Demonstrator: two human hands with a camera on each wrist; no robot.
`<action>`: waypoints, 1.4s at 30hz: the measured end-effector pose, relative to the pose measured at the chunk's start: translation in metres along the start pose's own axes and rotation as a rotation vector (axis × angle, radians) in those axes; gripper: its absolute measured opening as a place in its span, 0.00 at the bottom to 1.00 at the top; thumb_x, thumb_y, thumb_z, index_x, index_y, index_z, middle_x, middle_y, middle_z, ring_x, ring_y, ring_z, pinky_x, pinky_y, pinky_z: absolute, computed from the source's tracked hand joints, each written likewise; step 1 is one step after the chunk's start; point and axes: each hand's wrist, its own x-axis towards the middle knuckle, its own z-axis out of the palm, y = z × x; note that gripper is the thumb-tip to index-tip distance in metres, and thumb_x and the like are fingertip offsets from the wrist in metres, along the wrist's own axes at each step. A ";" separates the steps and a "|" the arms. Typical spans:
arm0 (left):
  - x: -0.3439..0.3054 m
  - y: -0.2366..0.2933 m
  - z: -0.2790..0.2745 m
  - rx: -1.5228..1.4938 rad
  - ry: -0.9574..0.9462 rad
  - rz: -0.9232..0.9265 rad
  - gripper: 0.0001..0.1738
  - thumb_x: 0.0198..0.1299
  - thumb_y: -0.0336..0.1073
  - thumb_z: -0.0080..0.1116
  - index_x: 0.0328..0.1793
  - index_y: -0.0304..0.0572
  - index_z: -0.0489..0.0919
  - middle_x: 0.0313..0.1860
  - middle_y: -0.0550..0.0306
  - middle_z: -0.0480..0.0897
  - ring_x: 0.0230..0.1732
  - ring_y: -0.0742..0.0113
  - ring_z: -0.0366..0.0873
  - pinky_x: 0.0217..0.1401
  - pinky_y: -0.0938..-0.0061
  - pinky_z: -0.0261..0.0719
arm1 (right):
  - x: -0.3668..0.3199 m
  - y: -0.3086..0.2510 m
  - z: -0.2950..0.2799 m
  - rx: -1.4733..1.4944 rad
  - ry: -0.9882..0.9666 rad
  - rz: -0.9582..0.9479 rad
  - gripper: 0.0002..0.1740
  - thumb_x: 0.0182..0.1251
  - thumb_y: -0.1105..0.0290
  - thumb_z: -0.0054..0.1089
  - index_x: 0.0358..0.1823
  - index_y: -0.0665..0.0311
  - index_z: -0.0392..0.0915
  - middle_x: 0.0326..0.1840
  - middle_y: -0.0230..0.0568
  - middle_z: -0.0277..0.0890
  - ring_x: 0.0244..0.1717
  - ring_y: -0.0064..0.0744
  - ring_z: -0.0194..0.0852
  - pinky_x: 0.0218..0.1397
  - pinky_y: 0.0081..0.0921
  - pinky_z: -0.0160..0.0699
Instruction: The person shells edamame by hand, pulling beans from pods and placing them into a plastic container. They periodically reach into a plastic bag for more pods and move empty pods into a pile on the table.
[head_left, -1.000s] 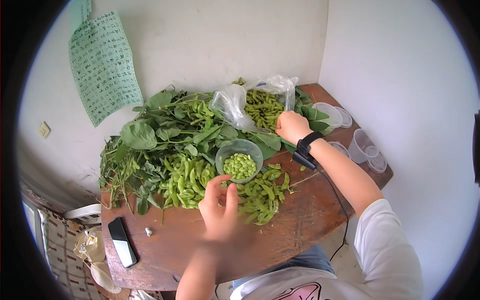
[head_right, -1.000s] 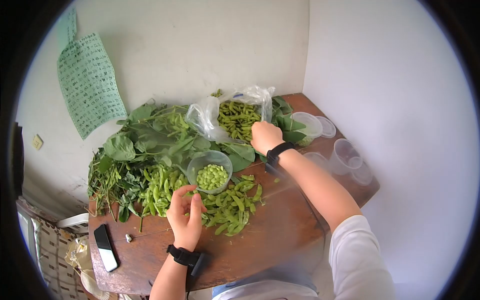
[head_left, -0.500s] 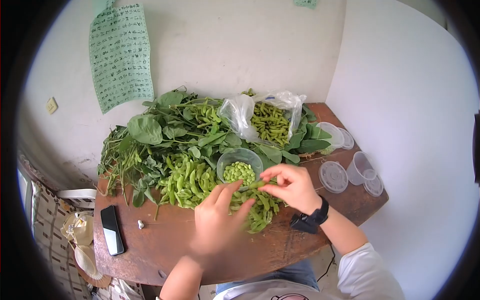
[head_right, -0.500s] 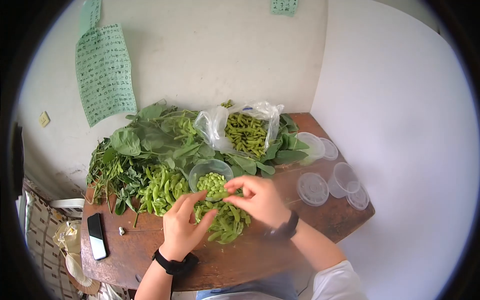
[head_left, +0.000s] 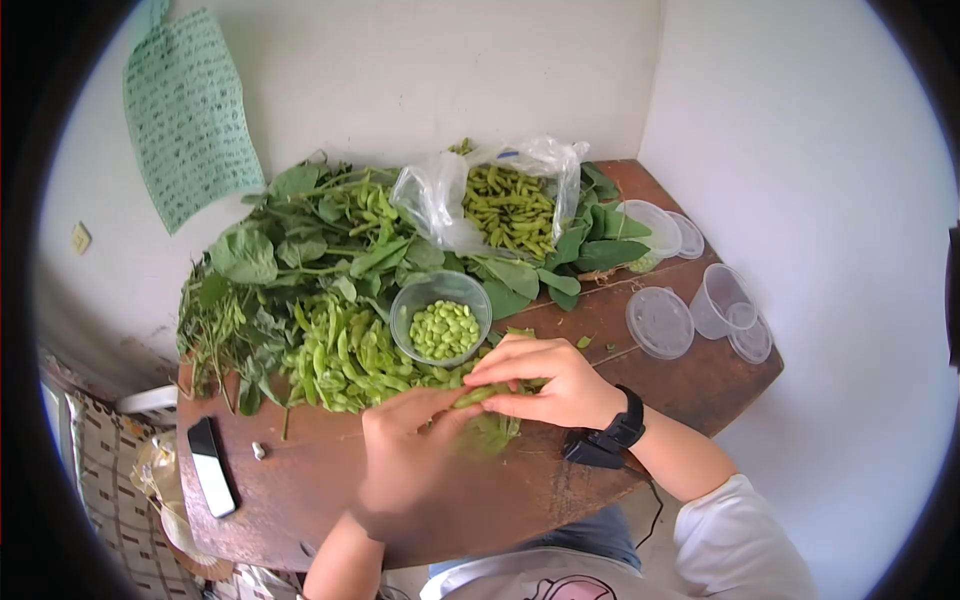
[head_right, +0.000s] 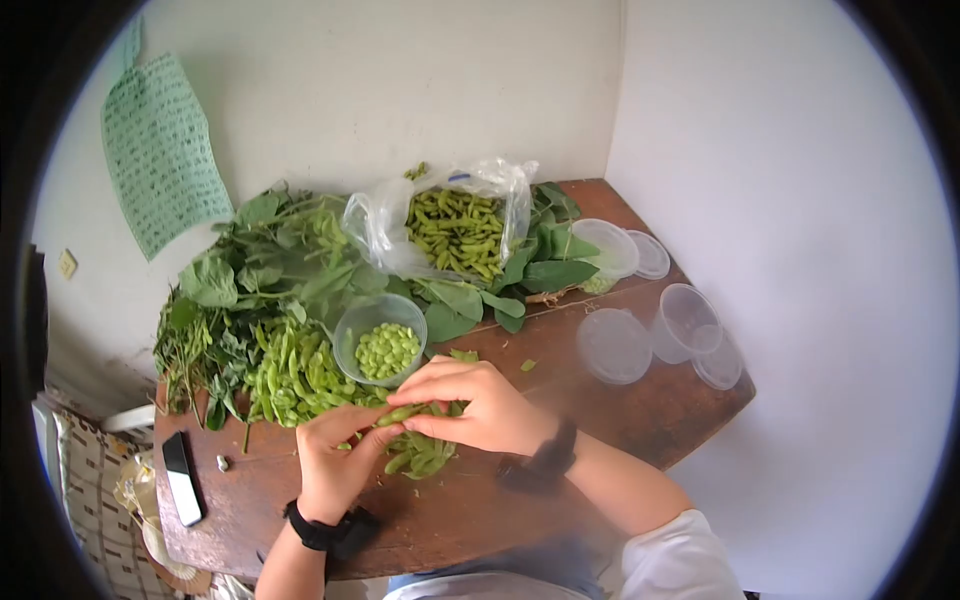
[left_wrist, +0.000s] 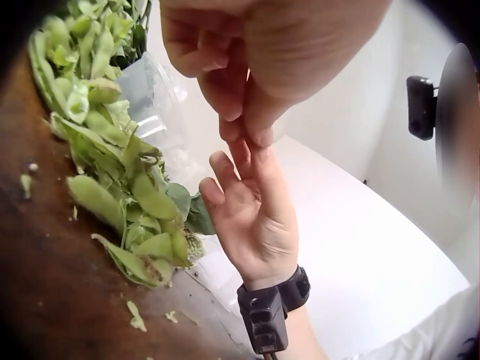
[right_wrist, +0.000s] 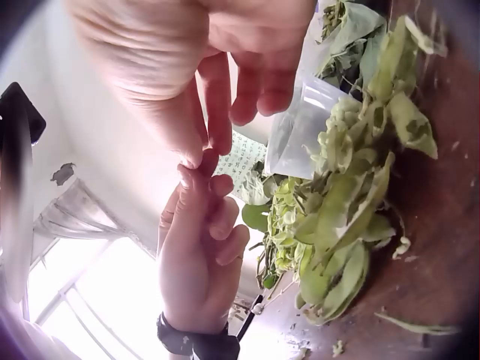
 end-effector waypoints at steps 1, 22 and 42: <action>0.000 -0.002 0.000 -0.002 0.012 -0.016 0.10 0.51 0.28 0.75 0.41 0.37 0.90 0.29 0.53 0.87 0.26 0.69 0.80 0.28 0.77 0.74 | 0.002 0.004 0.001 -0.004 0.022 -0.047 0.15 0.60 0.78 0.71 0.50 0.65 0.87 0.49 0.40 0.85 0.36 0.27 0.77 0.36 0.22 0.76; 0.000 -0.018 -0.007 0.000 -0.076 0.008 0.09 0.54 0.27 0.74 0.41 0.32 0.87 0.31 0.51 0.87 0.27 0.66 0.84 0.28 0.75 0.80 | -0.004 0.001 0.014 -0.047 0.007 0.183 0.06 0.62 0.82 0.68 0.37 0.70 0.79 0.33 0.42 0.84 0.34 0.31 0.86 0.37 0.23 0.82; -0.002 -0.031 0.005 0.167 -0.127 0.188 0.07 0.49 0.25 0.71 0.34 0.34 0.83 0.24 0.51 0.78 0.26 0.51 0.77 0.29 0.63 0.74 | -0.008 0.005 0.020 -0.372 -0.075 -0.046 0.06 0.59 0.80 0.64 0.33 0.67 0.74 0.29 0.43 0.74 0.34 0.45 0.75 0.38 0.38 0.76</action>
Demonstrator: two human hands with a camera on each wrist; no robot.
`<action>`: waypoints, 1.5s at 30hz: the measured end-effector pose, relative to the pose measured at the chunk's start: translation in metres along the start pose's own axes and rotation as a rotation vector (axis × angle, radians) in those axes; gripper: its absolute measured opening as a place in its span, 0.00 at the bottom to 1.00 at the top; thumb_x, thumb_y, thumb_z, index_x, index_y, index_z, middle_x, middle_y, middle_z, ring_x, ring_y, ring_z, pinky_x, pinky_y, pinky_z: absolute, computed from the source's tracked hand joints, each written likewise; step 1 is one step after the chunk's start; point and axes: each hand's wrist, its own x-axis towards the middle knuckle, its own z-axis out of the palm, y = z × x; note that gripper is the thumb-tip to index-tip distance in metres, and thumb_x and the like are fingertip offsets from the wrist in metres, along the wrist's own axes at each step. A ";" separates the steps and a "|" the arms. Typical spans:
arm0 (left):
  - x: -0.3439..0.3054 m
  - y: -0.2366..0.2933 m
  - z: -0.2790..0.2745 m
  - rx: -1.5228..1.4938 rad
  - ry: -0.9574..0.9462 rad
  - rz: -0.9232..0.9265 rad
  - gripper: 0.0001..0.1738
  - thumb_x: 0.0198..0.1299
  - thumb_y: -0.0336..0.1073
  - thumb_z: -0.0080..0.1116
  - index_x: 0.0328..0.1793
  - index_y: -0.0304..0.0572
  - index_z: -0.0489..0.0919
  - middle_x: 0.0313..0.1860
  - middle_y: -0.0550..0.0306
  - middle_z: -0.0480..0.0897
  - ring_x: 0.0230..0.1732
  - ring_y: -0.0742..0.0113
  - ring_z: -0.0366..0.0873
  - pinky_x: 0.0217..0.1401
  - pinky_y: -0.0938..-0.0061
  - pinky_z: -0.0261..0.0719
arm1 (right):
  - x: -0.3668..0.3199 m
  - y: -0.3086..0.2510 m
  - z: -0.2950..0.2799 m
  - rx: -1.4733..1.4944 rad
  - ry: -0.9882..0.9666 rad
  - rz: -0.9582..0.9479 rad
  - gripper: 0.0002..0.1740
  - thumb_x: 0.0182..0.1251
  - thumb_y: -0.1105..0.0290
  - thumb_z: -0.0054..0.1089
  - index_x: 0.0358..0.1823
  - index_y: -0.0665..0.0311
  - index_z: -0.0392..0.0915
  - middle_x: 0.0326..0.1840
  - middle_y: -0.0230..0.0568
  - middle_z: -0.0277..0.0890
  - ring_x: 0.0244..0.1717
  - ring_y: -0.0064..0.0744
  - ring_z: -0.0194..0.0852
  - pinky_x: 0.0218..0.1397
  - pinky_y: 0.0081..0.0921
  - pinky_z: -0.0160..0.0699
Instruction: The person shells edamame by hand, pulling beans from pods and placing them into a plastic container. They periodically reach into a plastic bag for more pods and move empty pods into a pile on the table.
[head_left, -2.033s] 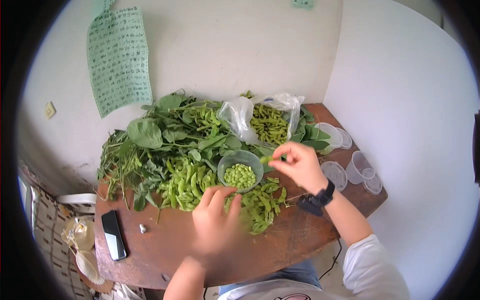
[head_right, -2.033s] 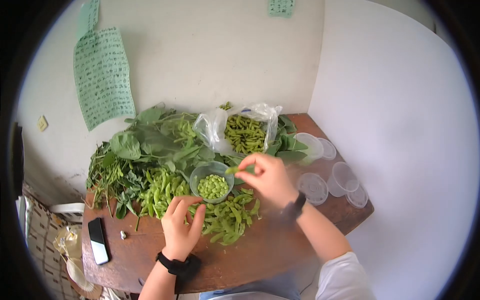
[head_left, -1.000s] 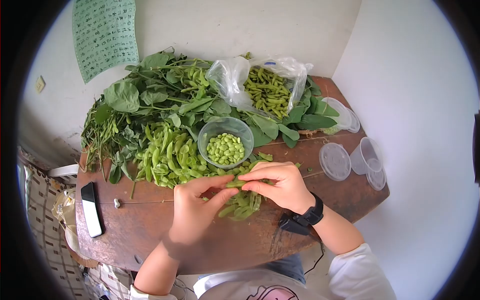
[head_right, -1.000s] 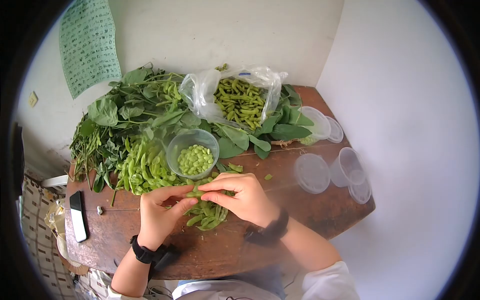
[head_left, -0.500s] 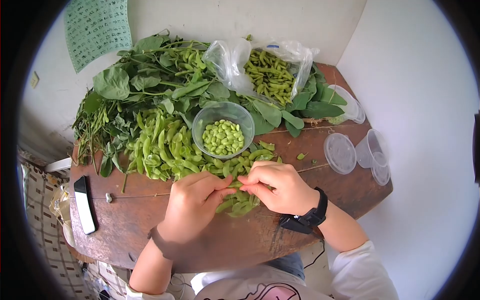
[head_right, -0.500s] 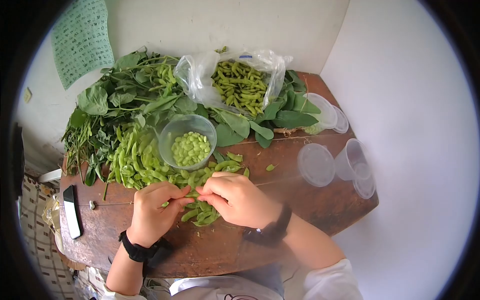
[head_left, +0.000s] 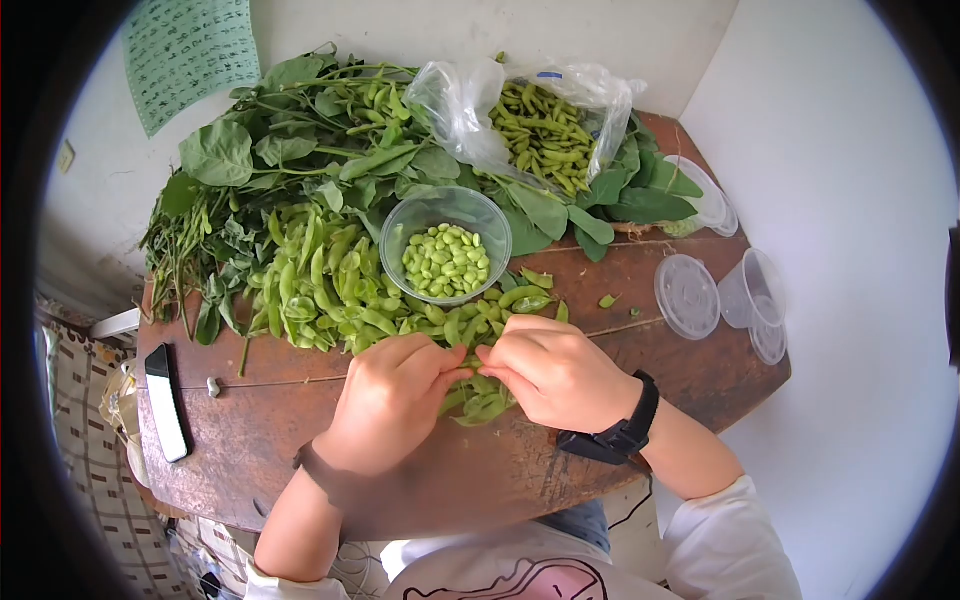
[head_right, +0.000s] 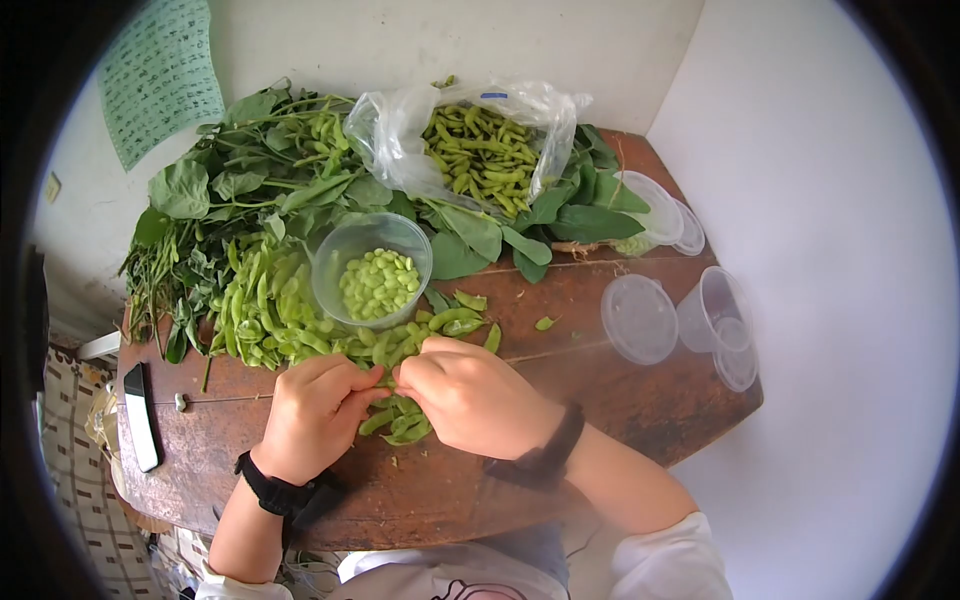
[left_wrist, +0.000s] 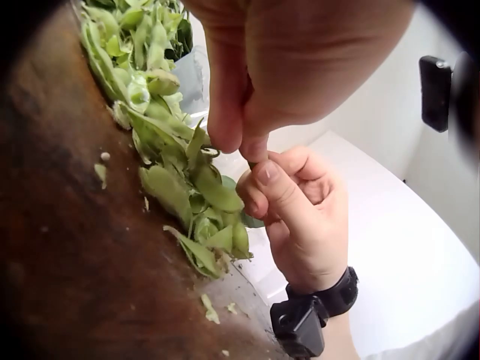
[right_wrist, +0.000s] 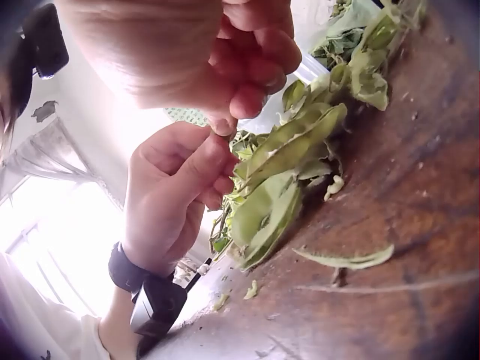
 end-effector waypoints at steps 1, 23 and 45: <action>0.000 0.000 0.001 0.014 0.005 0.019 0.07 0.49 0.24 0.71 0.34 0.34 0.83 0.25 0.51 0.79 0.26 0.51 0.77 0.29 0.63 0.74 | 0.000 0.000 0.000 -0.016 -0.015 -0.009 0.06 0.59 0.80 0.63 0.33 0.67 0.74 0.29 0.43 0.74 0.35 0.44 0.75 0.38 0.38 0.76; 0.003 0.005 -0.007 -0.680 -0.129 -0.591 0.14 0.69 0.36 0.64 0.45 0.27 0.85 0.31 0.57 0.86 0.29 0.77 0.82 0.32 0.81 0.82 | 0.011 0.007 -0.011 -0.168 0.231 -0.114 0.21 0.45 0.75 0.77 0.46 0.55 0.89 0.45 0.28 0.80 0.47 0.39 0.68 0.50 0.34 0.74; 0.003 0.007 -0.007 -0.718 -0.242 -0.647 0.09 0.63 0.28 0.59 0.46 0.28 0.81 0.34 0.56 0.84 0.29 0.76 0.82 0.33 0.80 0.82 | 0.005 0.008 0.000 0.787 0.243 0.362 0.13 0.67 0.73 0.68 0.52 0.65 0.85 0.50 0.29 0.85 0.51 0.19 0.75 0.54 0.20 0.66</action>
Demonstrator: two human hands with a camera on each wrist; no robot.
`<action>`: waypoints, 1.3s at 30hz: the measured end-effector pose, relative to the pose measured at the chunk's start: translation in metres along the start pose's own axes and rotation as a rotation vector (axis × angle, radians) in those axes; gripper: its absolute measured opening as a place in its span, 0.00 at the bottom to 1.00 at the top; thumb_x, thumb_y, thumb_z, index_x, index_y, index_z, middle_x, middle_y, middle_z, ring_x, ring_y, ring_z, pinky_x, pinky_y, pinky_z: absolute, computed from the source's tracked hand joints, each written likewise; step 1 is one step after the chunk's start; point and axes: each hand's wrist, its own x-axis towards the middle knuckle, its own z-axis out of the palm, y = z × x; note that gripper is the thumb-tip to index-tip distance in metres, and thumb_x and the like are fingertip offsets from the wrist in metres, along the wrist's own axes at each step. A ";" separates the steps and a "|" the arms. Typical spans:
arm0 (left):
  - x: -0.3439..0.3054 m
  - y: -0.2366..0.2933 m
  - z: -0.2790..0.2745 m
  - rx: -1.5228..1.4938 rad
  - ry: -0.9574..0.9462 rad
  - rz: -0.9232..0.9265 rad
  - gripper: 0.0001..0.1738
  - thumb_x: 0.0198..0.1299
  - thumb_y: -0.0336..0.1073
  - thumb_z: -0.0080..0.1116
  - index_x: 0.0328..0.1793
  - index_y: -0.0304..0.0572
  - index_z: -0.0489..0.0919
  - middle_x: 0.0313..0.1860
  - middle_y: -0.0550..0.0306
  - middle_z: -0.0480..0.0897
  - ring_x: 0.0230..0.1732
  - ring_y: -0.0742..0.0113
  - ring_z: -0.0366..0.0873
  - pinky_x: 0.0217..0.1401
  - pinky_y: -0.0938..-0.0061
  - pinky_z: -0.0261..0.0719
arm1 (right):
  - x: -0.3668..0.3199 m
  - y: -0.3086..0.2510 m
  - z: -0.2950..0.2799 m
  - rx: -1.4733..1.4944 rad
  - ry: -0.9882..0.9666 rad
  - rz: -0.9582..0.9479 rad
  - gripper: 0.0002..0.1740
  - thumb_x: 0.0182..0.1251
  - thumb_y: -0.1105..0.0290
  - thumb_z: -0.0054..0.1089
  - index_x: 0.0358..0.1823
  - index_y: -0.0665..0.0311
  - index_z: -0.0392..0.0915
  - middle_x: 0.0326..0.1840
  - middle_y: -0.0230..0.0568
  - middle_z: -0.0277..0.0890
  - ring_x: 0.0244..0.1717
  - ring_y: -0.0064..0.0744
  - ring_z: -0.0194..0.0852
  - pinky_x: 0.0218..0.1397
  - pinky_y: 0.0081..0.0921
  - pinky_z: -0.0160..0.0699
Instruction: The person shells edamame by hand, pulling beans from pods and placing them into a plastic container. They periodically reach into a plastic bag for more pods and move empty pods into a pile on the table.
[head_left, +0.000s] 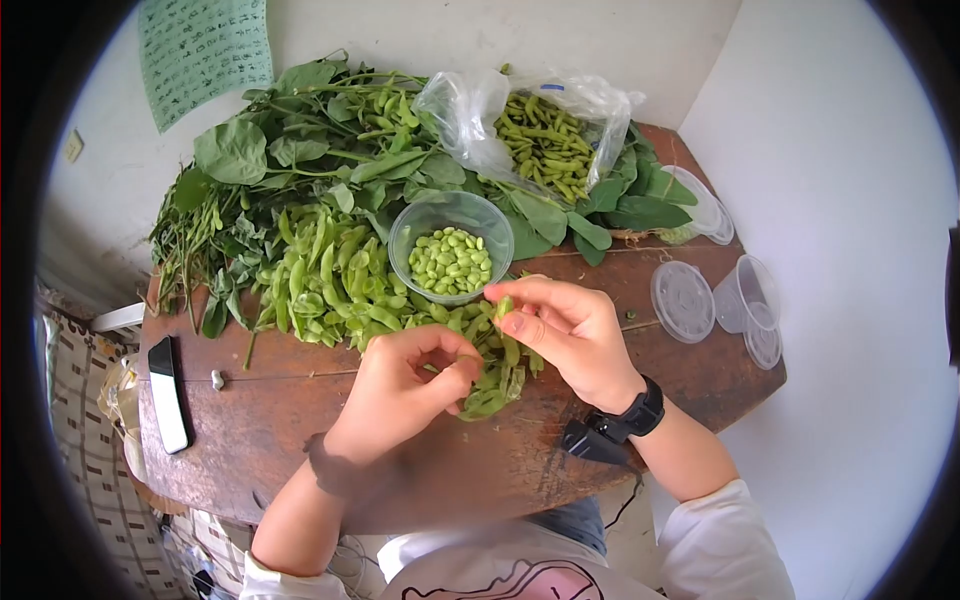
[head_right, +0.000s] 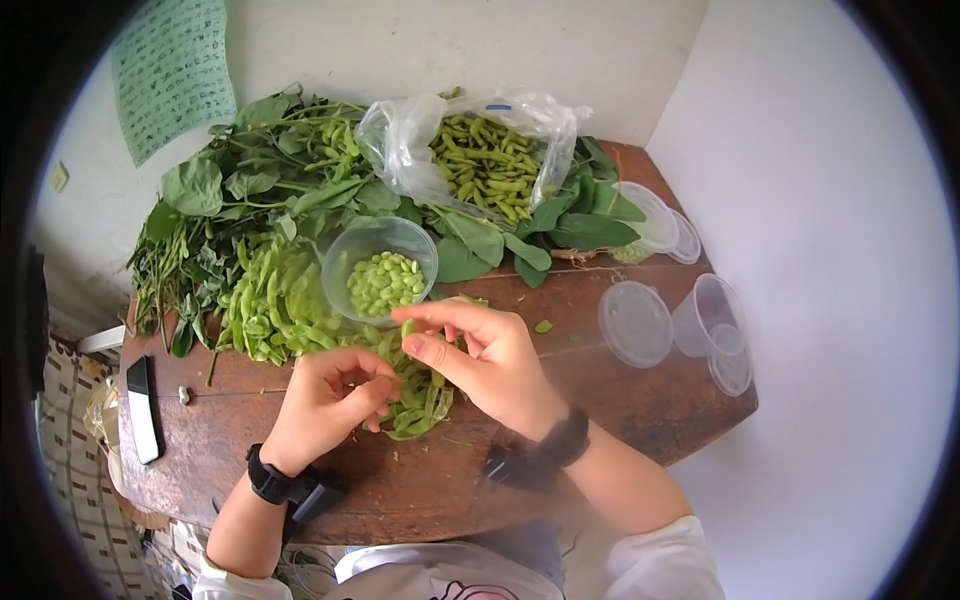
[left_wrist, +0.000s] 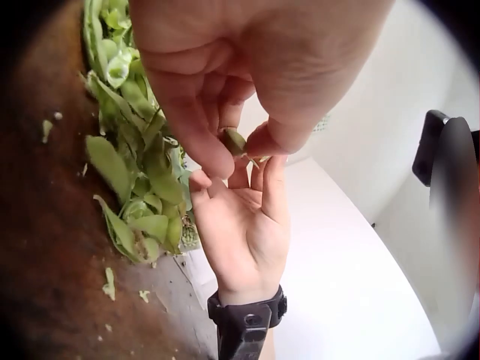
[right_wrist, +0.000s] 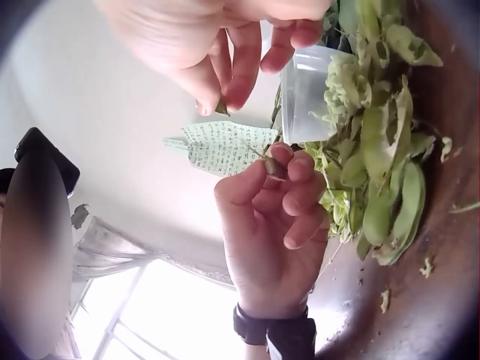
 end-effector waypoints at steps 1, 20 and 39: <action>-0.001 0.002 0.001 -0.016 0.021 -0.009 0.08 0.64 0.27 0.56 0.45 0.29 0.81 0.34 0.55 0.84 0.29 0.75 0.81 0.31 0.80 0.82 | 0.000 -0.001 0.000 0.058 0.017 0.029 0.15 0.69 0.73 0.67 0.55 0.66 0.83 0.51 0.29 0.84 0.51 0.17 0.76 0.53 0.19 0.65; -0.005 -0.004 0.006 -0.056 -0.050 0.090 0.14 0.78 0.42 0.50 0.44 0.38 0.75 0.28 0.69 0.70 0.26 0.83 0.62 0.27 0.84 0.61 | -0.003 0.008 -0.003 -0.274 -0.018 -0.184 0.14 0.54 0.83 0.75 0.41 0.66 0.84 0.43 0.37 0.83 0.47 0.30 0.75 0.54 0.29 0.72; -0.006 0.001 0.006 0.643 0.127 0.477 0.06 0.70 0.32 0.56 0.46 0.36 0.75 0.39 0.47 0.75 0.34 0.43 0.78 0.34 0.56 0.75 | -0.001 -0.008 0.001 -0.718 0.042 -0.376 0.13 0.48 0.71 0.79 0.34 0.54 0.83 0.51 0.31 0.71 0.56 0.42 0.63 0.63 0.41 0.63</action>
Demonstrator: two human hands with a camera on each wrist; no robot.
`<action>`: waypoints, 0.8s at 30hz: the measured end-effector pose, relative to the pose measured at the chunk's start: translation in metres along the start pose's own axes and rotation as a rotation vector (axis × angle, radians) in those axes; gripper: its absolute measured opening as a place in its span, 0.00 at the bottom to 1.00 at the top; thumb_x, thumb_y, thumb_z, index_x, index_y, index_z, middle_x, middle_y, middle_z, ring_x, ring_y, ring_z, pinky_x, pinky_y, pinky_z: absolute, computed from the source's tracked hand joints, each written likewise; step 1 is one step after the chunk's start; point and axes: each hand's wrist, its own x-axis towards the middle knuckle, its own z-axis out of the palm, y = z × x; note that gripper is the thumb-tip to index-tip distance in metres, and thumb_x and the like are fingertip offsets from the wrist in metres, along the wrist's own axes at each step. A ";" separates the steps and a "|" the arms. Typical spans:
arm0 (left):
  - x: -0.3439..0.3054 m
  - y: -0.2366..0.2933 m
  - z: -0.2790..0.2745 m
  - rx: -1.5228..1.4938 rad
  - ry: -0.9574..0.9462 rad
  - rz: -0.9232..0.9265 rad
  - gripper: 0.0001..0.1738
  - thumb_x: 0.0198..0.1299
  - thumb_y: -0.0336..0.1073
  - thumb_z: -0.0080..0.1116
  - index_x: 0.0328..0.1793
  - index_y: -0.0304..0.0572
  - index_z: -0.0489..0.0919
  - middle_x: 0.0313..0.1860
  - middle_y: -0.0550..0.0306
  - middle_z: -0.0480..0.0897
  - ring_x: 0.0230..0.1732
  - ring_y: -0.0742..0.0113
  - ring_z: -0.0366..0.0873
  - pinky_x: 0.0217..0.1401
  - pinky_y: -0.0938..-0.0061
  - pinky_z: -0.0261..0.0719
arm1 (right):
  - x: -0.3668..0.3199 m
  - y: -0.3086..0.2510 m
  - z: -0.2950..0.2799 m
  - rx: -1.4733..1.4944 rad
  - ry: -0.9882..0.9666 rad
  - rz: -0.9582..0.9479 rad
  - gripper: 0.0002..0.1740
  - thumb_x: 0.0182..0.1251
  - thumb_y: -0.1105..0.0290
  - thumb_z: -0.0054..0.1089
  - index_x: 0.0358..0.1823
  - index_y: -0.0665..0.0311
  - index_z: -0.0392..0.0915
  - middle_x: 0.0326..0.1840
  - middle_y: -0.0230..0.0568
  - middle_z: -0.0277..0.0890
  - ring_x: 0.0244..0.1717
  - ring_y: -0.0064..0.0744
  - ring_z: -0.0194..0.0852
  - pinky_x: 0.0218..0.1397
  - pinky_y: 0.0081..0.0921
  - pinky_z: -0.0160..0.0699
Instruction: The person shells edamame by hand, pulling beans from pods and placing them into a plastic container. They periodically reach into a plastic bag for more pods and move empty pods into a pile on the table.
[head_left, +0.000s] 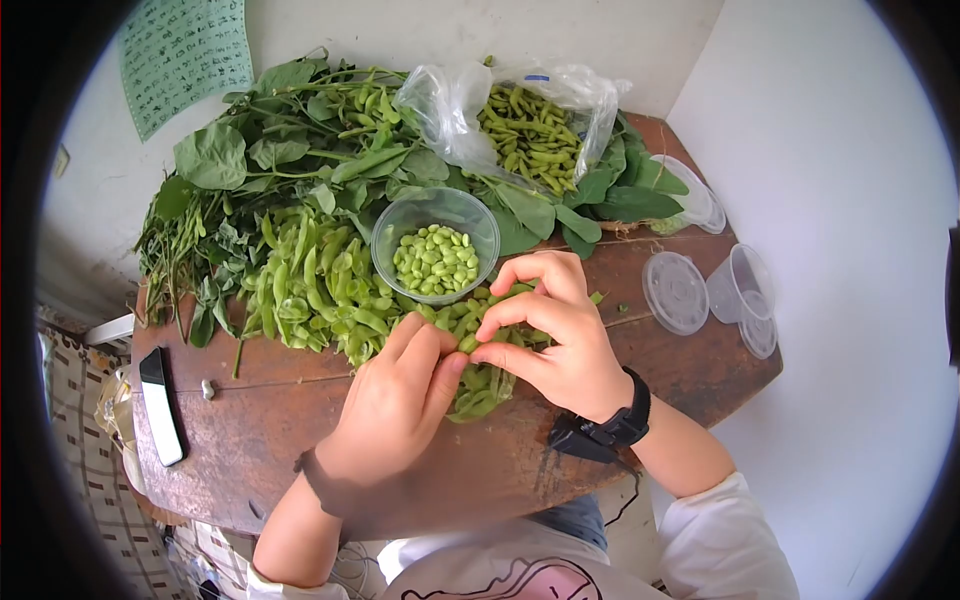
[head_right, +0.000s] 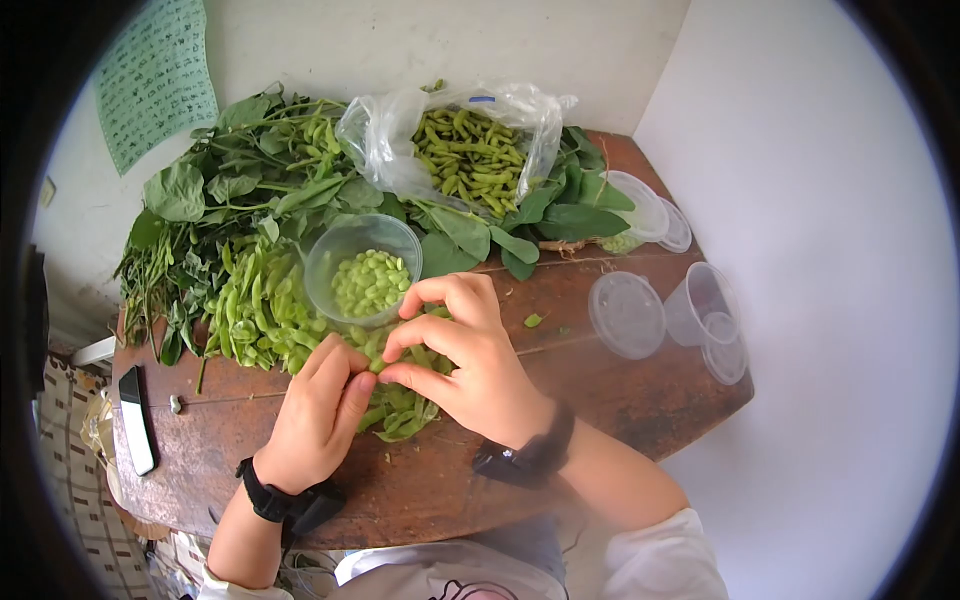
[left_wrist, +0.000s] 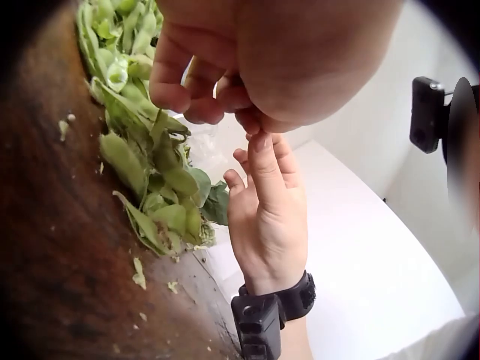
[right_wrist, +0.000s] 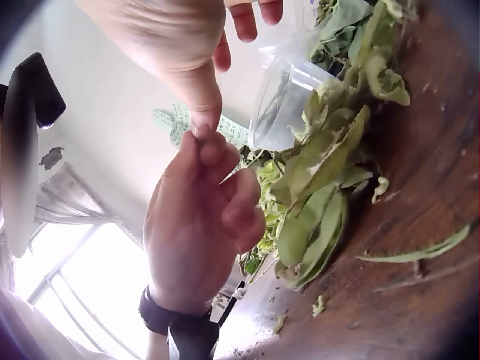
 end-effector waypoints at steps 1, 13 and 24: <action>0.000 0.000 0.000 0.001 0.000 0.001 0.06 0.70 0.32 0.56 0.46 0.36 0.75 0.39 0.47 0.75 0.34 0.43 0.78 0.34 0.56 0.75 | -0.001 0.000 -0.001 0.000 0.001 -0.001 0.13 0.48 0.71 0.79 0.34 0.54 0.83 0.51 0.31 0.71 0.56 0.42 0.63 0.63 0.41 0.63; 0.000 -0.002 0.000 0.091 0.024 0.060 0.06 0.69 0.32 0.57 0.45 0.38 0.75 0.38 0.50 0.75 0.29 0.46 0.78 0.26 0.57 0.75 | 0.003 0.000 -0.002 -0.059 -0.082 -0.133 0.14 0.49 0.74 0.75 0.35 0.56 0.78 0.49 0.32 0.70 0.56 0.45 0.61 0.62 0.42 0.62; -0.001 0.005 -0.002 -0.081 -0.011 0.001 0.06 0.72 0.32 0.54 0.45 0.36 0.75 0.38 0.47 0.75 0.33 0.43 0.78 0.32 0.57 0.74 | 0.003 -0.005 -0.001 -0.109 0.074 -0.194 0.16 0.46 0.72 0.78 0.38 0.54 0.83 0.48 0.29 0.74 0.53 0.43 0.64 0.58 0.40 0.66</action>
